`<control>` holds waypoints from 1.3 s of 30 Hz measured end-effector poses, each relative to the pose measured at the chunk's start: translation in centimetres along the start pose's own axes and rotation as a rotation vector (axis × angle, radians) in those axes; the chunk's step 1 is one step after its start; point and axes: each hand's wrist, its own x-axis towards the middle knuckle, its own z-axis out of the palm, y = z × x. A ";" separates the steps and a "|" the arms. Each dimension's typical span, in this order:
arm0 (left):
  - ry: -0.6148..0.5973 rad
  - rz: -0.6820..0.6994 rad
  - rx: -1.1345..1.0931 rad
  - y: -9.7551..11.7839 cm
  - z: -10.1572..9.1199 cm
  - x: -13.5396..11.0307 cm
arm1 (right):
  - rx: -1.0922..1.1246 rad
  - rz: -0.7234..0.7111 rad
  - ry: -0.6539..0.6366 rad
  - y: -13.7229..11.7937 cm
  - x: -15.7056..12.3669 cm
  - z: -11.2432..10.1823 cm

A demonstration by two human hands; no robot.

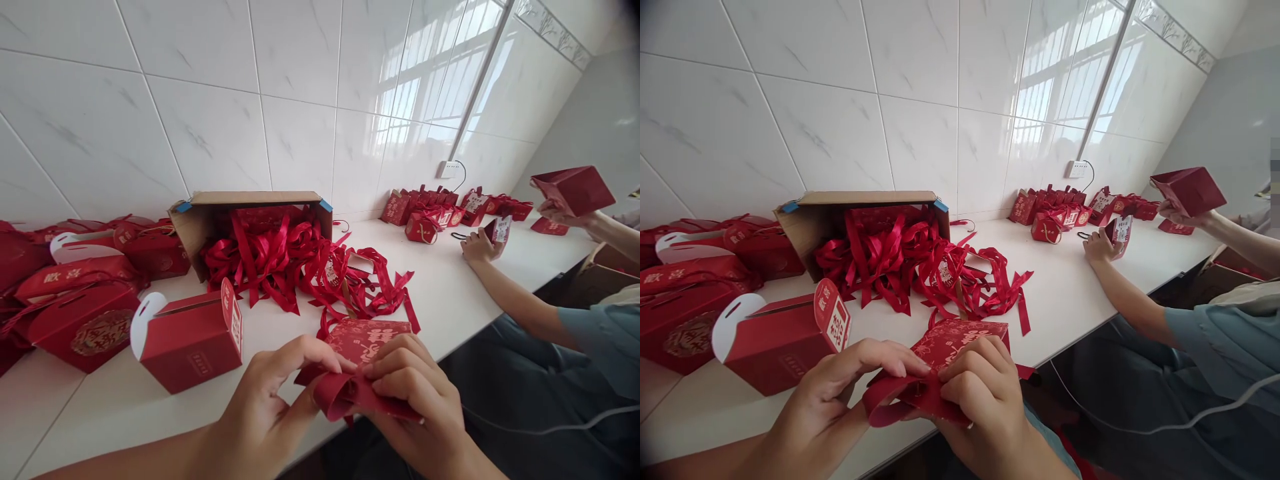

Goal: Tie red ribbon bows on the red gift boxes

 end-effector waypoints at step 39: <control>-0.105 0.175 0.136 0.4 -0.3 0.5 | -0.043 -0.057 0.016 -0.1 -0.1 -0.8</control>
